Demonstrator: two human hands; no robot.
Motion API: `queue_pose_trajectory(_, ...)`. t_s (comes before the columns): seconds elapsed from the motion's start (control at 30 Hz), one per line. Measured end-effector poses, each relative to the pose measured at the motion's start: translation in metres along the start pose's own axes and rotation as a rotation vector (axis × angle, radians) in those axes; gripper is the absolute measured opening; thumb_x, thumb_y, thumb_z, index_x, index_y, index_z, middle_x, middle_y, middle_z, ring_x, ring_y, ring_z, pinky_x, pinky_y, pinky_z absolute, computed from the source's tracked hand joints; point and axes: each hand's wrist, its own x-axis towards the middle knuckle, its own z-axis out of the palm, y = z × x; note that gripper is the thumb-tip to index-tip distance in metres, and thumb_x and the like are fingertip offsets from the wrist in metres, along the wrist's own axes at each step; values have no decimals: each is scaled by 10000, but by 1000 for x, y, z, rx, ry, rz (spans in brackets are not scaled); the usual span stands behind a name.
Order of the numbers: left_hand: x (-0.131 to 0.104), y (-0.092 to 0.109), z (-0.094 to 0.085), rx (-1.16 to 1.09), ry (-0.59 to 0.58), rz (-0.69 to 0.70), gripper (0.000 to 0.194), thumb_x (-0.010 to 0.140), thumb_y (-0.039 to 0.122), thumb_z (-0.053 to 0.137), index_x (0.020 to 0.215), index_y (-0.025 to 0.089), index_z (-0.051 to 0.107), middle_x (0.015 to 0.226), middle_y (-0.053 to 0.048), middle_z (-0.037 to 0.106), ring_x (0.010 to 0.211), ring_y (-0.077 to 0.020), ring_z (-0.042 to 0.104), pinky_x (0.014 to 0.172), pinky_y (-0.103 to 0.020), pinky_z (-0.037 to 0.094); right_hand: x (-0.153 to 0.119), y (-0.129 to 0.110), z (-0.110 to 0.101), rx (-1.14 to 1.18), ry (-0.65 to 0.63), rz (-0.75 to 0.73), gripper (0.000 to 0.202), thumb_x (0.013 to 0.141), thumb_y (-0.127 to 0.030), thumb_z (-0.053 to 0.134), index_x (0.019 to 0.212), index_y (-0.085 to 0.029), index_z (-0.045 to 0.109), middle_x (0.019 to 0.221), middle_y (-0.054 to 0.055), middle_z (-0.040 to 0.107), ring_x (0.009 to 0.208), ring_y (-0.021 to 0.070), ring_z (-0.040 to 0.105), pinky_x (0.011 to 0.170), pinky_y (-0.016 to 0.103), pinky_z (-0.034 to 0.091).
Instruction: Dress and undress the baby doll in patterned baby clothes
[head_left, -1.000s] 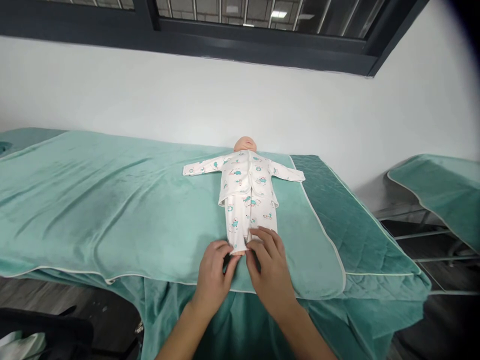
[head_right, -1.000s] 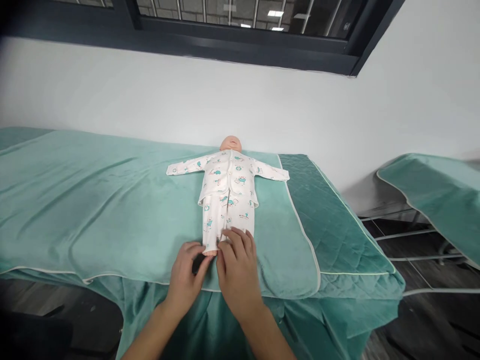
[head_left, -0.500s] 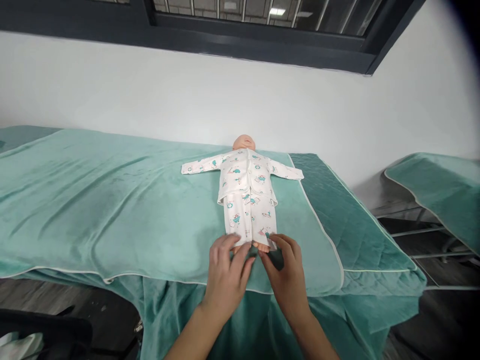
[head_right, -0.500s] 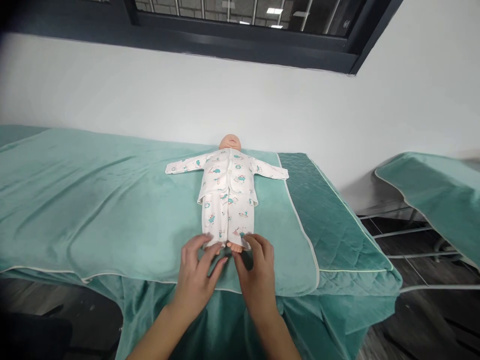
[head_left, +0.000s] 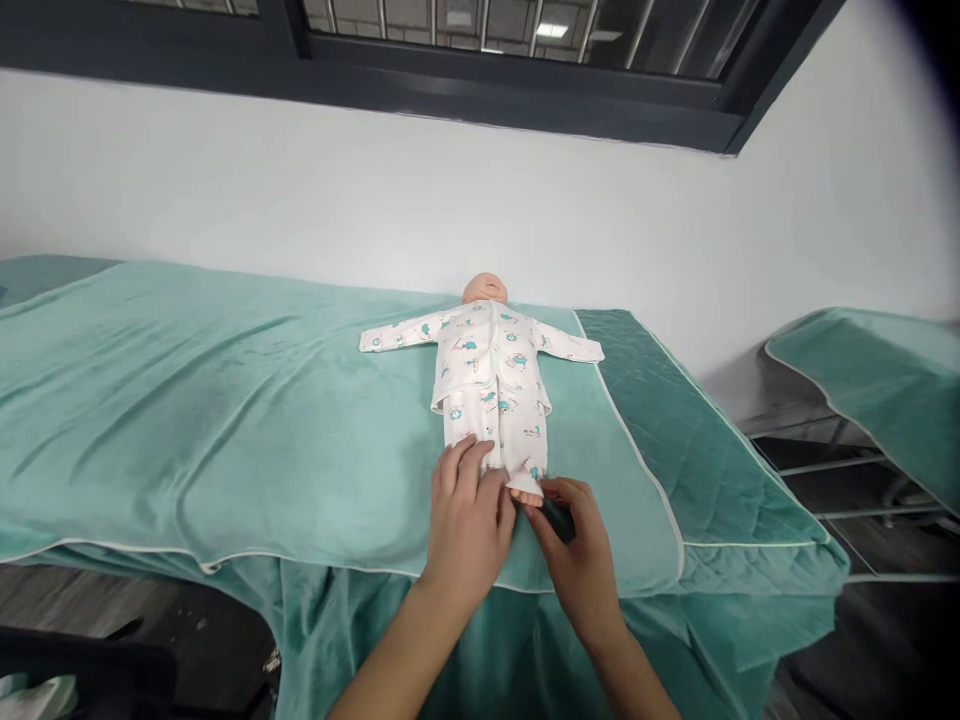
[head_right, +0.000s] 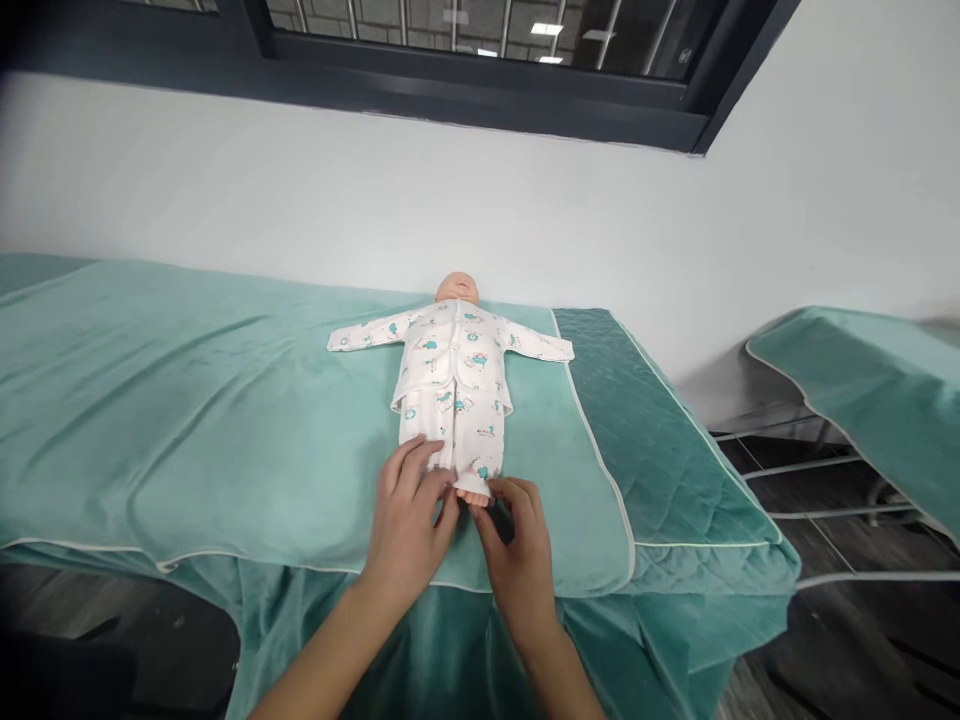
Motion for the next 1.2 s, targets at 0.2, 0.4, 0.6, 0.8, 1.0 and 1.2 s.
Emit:
queue_pose_trajectory(0.2, 1, 8, -1, -139, 64, 2, 130, 882, 122, 533, 960, 216, 577, 1263, -78, 565, 1299, -282, 433, 1084, -562, 403, -2, -5, 8, 148, 82, 79, 211, 920, -318, 600, 1116, -244, 576, 1127, 71, 558, 991, 193, 581, 828, 359, 544)
queue_pose_trajectory(0.4, -6, 4, 6, -117, 28, 24, 164, 871, 106, 546, 988, 207, 600, 1260, -80, 585, 1315, -276, 420, 1104, -548, 390, -11, -2, 14, 125, 96, 159, 253, 933, -335, 574, 1165, -245, 532, 1136, 73, 575, 994, 200, 592, 838, 374, 537)
queue_pose_trajectory(0.6, -7, 5, 12, -67, 33, 85, 181, 875, 109, 542, 1005, 213, 611, 1247, -82, 606, 1284, -290, 452, 1105, -592, 370, -12, 0, 16, 76, 140, 145, 209, 949, -336, 537, 1130, -232, 550, 1117, 84, 576, 989, 206, 584, 819, 374, 532)
queue_pose_trajectory(0.8, -13, -2, 9, -128, 32, 38, 191, 886, 104, 547, 1038, 211, 594, 1270, -82, 570, 1318, -272, 411, 1114, -546, 368, -13, -2, 16, 43, 74, 64, 224, 957, -291, 523, 1173, -242, 561, 1175, 97, 539, 1027, 204, 575, 816, 365, 549)
queue_pose_trajectory(1.0, -19, -21, -2, -237, 136, -39, 190, 922, 115, 519, 1080, 212, 561, 1278, -87, 545, 1274, -239, 450, 1060, -473, 409, -13, -1, 7, 30, 32, 17, 288, 943, -241, 522, 1231, -251, 525, 1249, 103, 514, 1080, 208, 565, 803, 349, 553)
queue_pose_trajectory(1.2, 22, -61, -10, -139, 200, -149, 227, 945, 208, 525, 1163, 219, 585, 1228, -80, 569, 1175, -227, 503, 1024, -444, 423, 12, 10, -9, -45, 78, -106, 303, 939, -151, 440, 1215, -240, 525, 1234, 112, 531, 1144, 228, 534, 825, 392, 538)
